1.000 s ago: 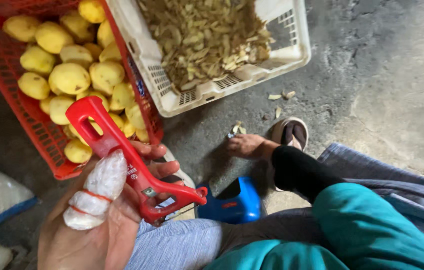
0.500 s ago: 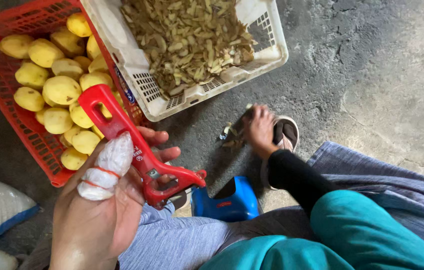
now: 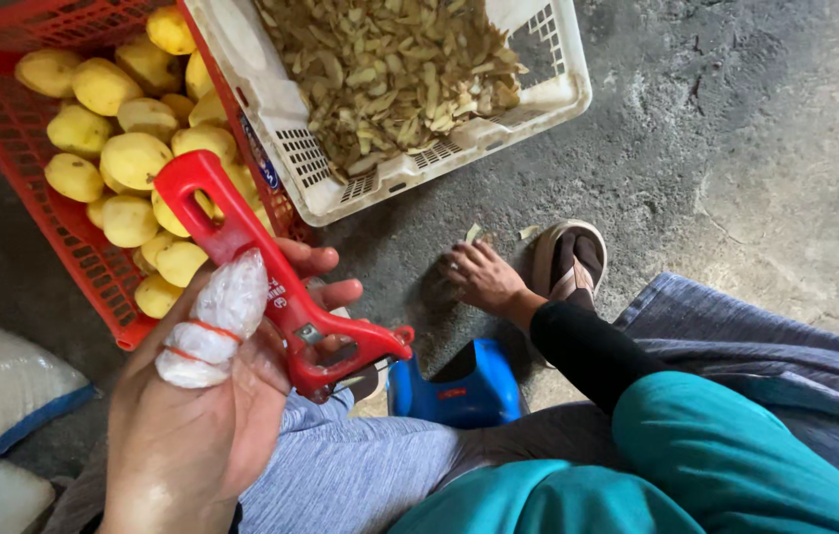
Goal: The person sits on the floor and peels potatoes using a red peeler. Peeled potatoes are placed in a red basket, and peels fall into a white basket. The person then stands, picks up the white basket of peels, and empties them into a larger container.
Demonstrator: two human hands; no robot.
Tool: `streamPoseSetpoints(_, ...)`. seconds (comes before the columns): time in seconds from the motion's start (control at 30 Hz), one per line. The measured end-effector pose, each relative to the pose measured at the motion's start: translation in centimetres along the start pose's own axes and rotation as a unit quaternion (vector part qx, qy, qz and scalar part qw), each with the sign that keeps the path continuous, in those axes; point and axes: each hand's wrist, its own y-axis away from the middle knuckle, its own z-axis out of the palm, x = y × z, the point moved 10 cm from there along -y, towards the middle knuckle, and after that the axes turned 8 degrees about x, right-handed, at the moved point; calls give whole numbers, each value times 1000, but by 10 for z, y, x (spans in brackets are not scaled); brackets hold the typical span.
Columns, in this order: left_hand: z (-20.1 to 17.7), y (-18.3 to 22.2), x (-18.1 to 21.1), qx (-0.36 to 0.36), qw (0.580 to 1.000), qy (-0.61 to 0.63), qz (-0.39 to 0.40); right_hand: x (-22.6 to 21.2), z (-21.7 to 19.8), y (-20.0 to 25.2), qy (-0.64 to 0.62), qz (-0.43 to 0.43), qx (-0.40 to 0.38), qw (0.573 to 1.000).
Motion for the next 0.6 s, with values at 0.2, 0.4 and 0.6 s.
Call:
streamPoseSetpoints(0.2, -6, 9, 4, 12, 999, -17, 25, 60, 2, 39, -17, 101, -76, 992)
streamPoseSetpoints(0.4, -8, 19, 10, -1, 999, -11, 40, 96, -6, 58, 73, 234, -17, 969)
streamPoseSetpoints(0.6, -9, 24, 15, -25, 998, -6, 63, 85, 10, 45, -149, 378, 6, 914)
